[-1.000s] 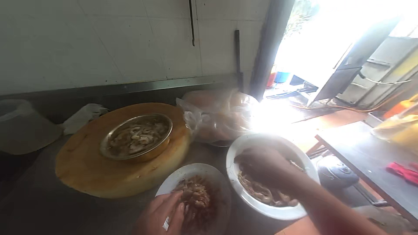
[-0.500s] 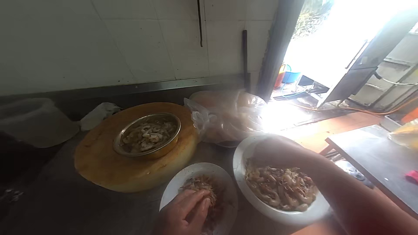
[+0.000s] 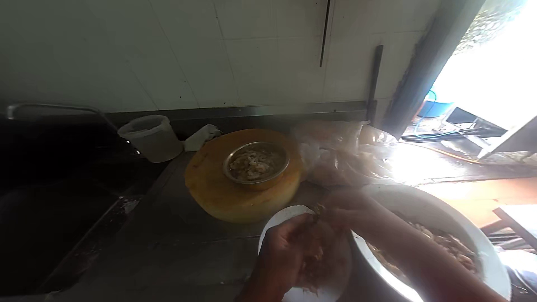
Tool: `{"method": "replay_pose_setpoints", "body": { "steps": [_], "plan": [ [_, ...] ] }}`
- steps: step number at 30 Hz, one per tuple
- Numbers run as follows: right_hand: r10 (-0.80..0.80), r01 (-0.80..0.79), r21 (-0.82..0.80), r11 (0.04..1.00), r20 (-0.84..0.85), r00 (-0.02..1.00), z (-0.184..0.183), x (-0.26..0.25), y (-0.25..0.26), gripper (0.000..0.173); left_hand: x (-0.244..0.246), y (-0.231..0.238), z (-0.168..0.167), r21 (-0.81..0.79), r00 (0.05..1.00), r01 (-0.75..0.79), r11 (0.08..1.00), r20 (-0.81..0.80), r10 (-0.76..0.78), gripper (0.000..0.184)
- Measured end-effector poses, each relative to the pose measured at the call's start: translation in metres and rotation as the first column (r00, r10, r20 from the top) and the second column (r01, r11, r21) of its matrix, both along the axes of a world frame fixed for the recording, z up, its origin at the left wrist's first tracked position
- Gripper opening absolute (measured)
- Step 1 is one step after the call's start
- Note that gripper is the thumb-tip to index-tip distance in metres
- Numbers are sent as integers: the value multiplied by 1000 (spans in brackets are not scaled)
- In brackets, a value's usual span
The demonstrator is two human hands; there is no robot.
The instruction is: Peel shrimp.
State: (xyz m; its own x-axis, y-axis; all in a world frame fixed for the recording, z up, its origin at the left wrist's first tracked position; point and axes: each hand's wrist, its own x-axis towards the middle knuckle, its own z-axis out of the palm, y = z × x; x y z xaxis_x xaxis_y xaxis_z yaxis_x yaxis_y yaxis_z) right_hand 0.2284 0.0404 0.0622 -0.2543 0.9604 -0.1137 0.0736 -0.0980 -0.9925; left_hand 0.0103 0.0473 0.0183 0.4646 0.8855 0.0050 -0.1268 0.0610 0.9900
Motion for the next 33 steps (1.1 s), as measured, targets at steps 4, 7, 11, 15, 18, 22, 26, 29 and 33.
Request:
{"method": "replay_pose_setpoints", "body": {
  "steps": [4,7,11,15,18,22,26,29,33],
  "plan": [
    [-49,47,21,999,91,995,-8,-9,-2,15,-22,-1,-3,-231,991,4,973,133,28,30],
    [-96,44,141,989,390,916,-10,-8,-6,14,-32,-2,0,-454,969,-14,891,214,124,31],
    [-342,14,421,907,717,608,-18,-19,-21,24,-36,-3,-1,-569,951,-81,818,202,234,28],
    [-246,-9,348,938,680,691,-18,-35,-28,45,-35,-5,-8,-466,974,-49,884,175,146,33],
    [-145,-30,341,940,475,868,-30,-42,-25,33,-31,-8,-10,-341,989,4,940,142,48,32],
    [-179,9,420,907,367,913,-39,-41,-27,12,-35,-9,-15,-117,1000,25,993,5,-24,28],
    [-192,73,416,907,252,948,-42,-38,-32,4,-36,-7,-22,101,990,6,995,-144,9,22],
    [-171,155,400,903,6,985,-43,-35,-35,6,-35,-6,-19,40,985,9,999,-174,-2,20],
    [-245,178,378,909,137,960,-36,-24,-40,15,-35,-6,-17,-343,999,-15,939,39,31,24]
  ]
}}
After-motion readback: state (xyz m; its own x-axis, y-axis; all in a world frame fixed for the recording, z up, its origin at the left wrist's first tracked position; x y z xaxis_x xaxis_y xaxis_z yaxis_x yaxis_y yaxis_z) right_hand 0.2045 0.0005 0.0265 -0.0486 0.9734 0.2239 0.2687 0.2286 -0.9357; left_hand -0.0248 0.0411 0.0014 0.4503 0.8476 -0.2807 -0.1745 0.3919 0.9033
